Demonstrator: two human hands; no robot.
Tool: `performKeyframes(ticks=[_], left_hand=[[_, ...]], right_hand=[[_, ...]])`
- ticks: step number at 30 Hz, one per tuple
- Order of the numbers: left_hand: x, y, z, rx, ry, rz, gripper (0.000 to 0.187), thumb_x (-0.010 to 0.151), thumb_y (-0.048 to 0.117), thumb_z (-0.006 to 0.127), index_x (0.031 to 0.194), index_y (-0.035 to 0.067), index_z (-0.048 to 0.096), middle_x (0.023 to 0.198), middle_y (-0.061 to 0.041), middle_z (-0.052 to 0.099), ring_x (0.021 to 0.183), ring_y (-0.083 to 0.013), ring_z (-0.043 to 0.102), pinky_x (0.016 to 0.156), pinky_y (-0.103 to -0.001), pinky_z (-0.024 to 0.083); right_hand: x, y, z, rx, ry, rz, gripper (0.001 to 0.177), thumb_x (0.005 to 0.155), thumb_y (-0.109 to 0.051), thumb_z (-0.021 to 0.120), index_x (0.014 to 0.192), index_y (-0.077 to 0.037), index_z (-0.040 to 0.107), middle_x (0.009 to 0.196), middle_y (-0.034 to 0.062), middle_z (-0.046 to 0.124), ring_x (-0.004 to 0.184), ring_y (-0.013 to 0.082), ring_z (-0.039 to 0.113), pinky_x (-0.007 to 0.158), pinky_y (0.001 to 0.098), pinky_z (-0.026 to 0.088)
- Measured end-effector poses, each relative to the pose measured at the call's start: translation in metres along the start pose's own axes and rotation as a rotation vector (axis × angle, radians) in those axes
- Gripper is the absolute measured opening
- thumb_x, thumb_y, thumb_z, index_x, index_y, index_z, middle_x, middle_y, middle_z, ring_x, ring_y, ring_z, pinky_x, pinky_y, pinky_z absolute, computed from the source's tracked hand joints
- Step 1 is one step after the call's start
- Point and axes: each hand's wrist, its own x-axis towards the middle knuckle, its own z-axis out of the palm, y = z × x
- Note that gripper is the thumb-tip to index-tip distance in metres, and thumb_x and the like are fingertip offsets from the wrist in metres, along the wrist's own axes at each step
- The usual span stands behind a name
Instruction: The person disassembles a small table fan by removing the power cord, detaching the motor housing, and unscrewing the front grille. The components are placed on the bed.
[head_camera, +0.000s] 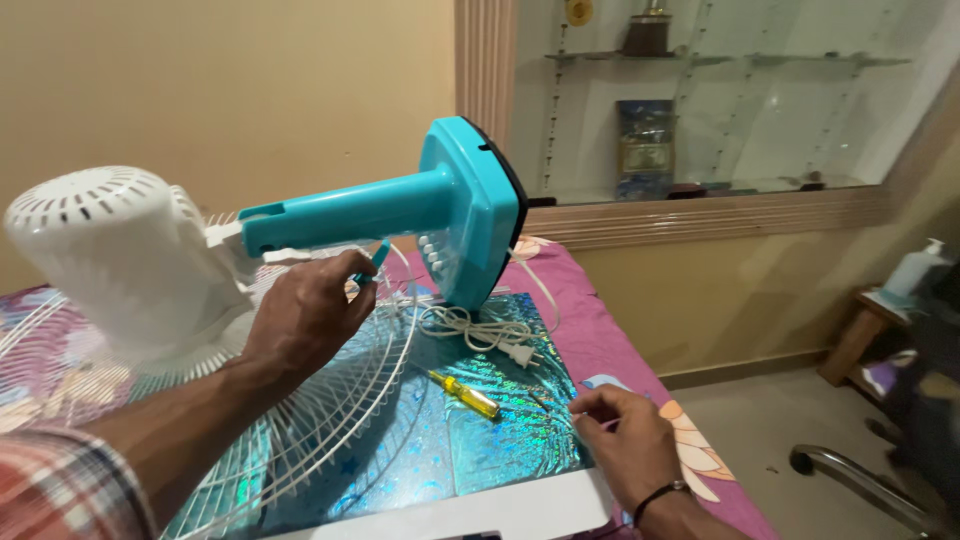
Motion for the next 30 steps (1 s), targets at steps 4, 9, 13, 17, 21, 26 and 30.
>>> performKeyframes(ticks=[4, 9, 13, 17, 21, 26, 30], left_hand=[[0.008, 0.004, -0.005, -0.076, -0.028, 0.027, 0.017, 0.087, 0.021, 0.076, 0.101, 0.012, 0.070, 0.083, -0.015, 0.073, 0.075, -0.0291, 0.073, 0.067, -0.043, 0.058], [0.007, 0.006, -0.016, -0.276, 0.007, 0.204, 0.020, 0.083, 0.017, 0.080, 0.099, 0.011, 0.070, 0.083, -0.014, 0.072, 0.076, -0.0284, 0.072, 0.066, -0.042, 0.058], [-0.006, 0.023, -0.020, -0.349, -0.031, 0.264, 0.022, 0.079, 0.018, 0.081, 0.099, 0.013, 0.071, 0.083, -0.012, 0.072, 0.081, -0.0310, 0.071, 0.070, -0.045, 0.056], [-0.026, 0.047, -0.032, -0.368, -0.149, 0.135, 0.024, 0.080, 0.023, 0.083, 0.100, 0.015, 0.073, 0.085, -0.014, 0.072, 0.084, -0.0319, 0.070, 0.074, -0.046, 0.056], [-0.040, 0.061, -0.055, -0.397, -0.267, 0.268, 0.031, 0.083, 0.017, 0.078, 0.114, 0.015, 0.072, 0.097, -0.010, 0.077, 0.098, -0.0317, 0.068, 0.079, -0.046, 0.055], [-0.056, 0.049, -0.081, -0.440, -0.090, 0.310, 0.042, 0.080, 0.016, 0.078, 0.120, 0.008, 0.068, 0.108, -0.012, 0.076, 0.109, -0.0318, 0.069, 0.091, -0.045, 0.051], [-0.099, -0.001, -0.098, -0.185, 0.203, -0.028, 0.038, 0.081, 0.015, 0.078, 0.118, 0.009, 0.069, 0.114, -0.013, 0.071, 0.113, -0.0333, 0.063, 0.099, -0.047, 0.044]], right_hand=[[-0.006, -0.032, 0.004, 0.143, -0.050, -0.141, 0.015, 0.081, -0.018, 0.077, 0.091, -0.008, 0.080, 0.077, 0.0035, 0.078, 0.069, 0.0133, 0.071, 0.065, 0.0293, 0.056], [0.001, -0.106, 0.008, 0.434, -0.239, 0.005, 0.020, 0.089, -0.018, 0.069, 0.099, -0.002, 0.075, 0.083, 0.0053, 0.073, 0.068, 0.0154, 0.066, 0.058, 0.0292, 0.049], [0.012, -0.156, 0.022, 0.608, -0.366, 0.321, 0.030, 0.097, -0.033, 0.060, 0.108, -0.005, 0.064, 0.093, 0.0056, 0.070, 0.077, 0.0168, 0.066, 0.066, 0.0312, 0.051], [0.023, -0.167, 0.040, 0.709, -0.461, 0.508, 0.038, 0.099, -0.046, 0.057, 0.106, -0.009, 0.062, 0.088, 0.0045, 0.064, 0.078, 0.0176, 0.060, 0.069, 0.0324, 0.050], [0.026, -0.146, 0.058, 0.743, -0.468, 0.486, 0.021, 0.098, -0.028, 0.062, 0.099, -0.007, 0.066, 0.082, 0.0041, 0.064, 0.072, 0.0167, 0.059, 0.067, 0.0352, 0.050], [0.017, -0.118, 0.061, 0.604, -0.412, 0.431, 0.007, 0.097, -0.010, 0.061, 0.096, -0.003, 0.061, 0.091, 0.0088, 0.069, 0.071, 0.0156, 0.060, 0.062, 0.0305, 0.045], [0.003, -0.109, 0.053, 0.503, -0.371, 0.444, 0.016, 0.098, -0.007, 0.053, 0.109, 0.000, 0.062, 0.106, 0.0142, 0.078, 0.077, 0.0174, 0.069, 0.059, 0.0300, 0.043]])
